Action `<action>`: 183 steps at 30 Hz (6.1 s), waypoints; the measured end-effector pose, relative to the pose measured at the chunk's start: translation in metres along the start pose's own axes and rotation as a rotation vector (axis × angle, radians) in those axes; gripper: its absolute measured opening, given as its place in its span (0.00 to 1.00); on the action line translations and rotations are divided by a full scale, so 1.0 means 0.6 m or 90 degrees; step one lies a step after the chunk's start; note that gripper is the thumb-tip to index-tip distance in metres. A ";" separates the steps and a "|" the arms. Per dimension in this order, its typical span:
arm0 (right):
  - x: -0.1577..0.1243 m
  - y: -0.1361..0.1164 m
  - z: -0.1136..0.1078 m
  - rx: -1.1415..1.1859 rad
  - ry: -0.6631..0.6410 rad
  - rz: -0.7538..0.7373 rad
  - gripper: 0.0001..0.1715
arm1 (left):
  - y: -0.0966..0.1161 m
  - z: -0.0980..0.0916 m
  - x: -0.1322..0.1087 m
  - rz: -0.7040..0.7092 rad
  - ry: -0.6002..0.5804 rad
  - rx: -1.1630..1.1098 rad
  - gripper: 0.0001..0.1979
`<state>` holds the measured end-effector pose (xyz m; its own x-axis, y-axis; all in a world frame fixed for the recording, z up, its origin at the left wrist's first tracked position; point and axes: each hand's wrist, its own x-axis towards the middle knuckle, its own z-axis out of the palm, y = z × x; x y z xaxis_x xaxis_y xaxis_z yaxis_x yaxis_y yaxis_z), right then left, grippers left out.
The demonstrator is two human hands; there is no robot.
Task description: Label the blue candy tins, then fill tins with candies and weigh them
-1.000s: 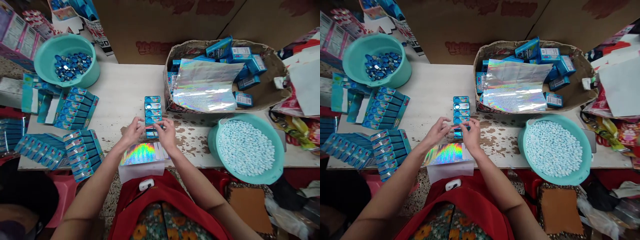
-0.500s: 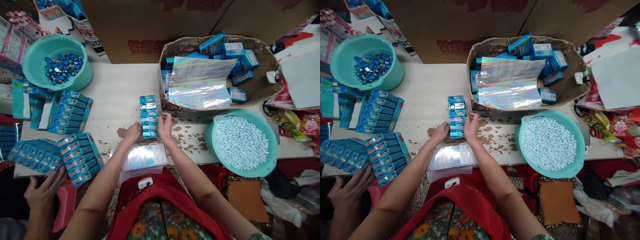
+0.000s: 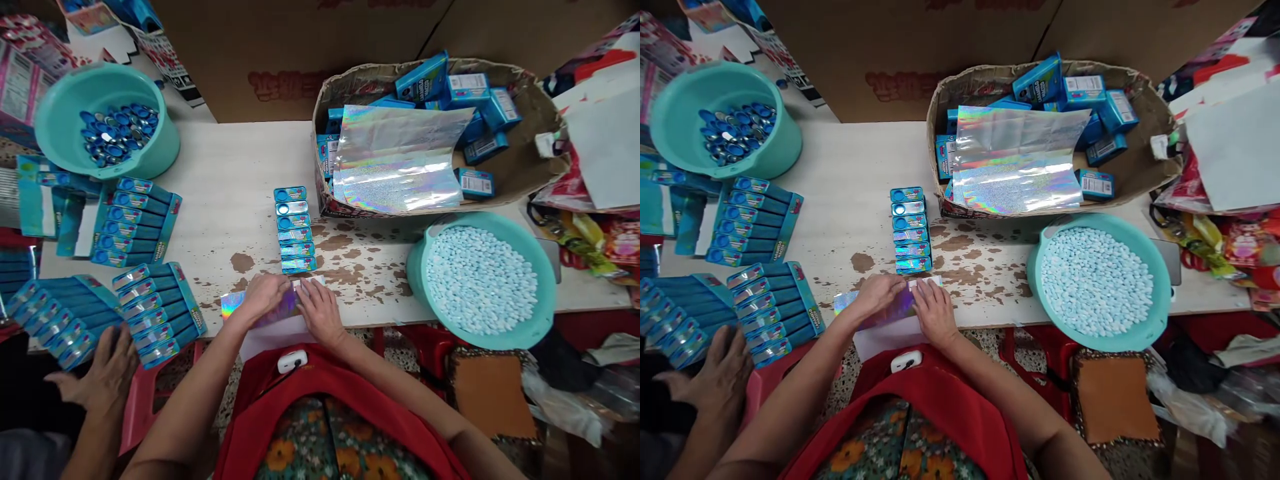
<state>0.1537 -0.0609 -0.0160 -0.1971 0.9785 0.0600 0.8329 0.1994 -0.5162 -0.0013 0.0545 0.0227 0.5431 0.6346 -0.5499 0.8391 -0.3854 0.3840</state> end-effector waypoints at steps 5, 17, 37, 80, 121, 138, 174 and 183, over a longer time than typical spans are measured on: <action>-0.009 -0.009 -0.049 0.119 -0.007 -0.032 0.06 | -0.011 0.012 0.014 -0.028 0.007 0.023 0.19; 0.116 -0.035 -0.153 0.578 0.106 0.255 0.06 | 0.059 -0.054 -0.062 -0.037 0.180 -0.639 0.16; 0.327 0.064 -0.016 0.281 0.309 0.441 0.07 | -0.072 -0.073 0.166 -0.114 0.278 -0.338 0.12; -0.019 -0.033 0.029 0.002 -0.067 -0.084 0.16 | -0.057 0.025 0.009 -0.051 -0.069 -0.077 0.17; 0.003 -0.008 0.038 0.022 -0.014 -0.011 0.08 | -0.072 0.058 0.039 -0.008 -0.062 -0.306 0.12; 0.116 -0.043 -0.125 0.496 0.091 0.223 0.09 | 0.025 -0.042 -0.057 0.033 0.165 -0.560 0.12; 0.353 0.031 -0.046 0.136 0.336 0.271 0.13 | -0.120 -0.093 0.083 -0.077 0.037 -0.202 0.20; 0.078 -0.071 -0.022 0.169 0.098 -0.020 0.18 | -0.087 -0.009 -0.029 0.053 -0.008 -0.252 0.12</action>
<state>0.1159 -0.0227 0.0198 -0.1231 0.9726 0.1972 0.6590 0.2287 -0.7165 -0.0546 0.0672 0.0163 0.6114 0.6025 -0.5131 0.7165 -0.1462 0.6821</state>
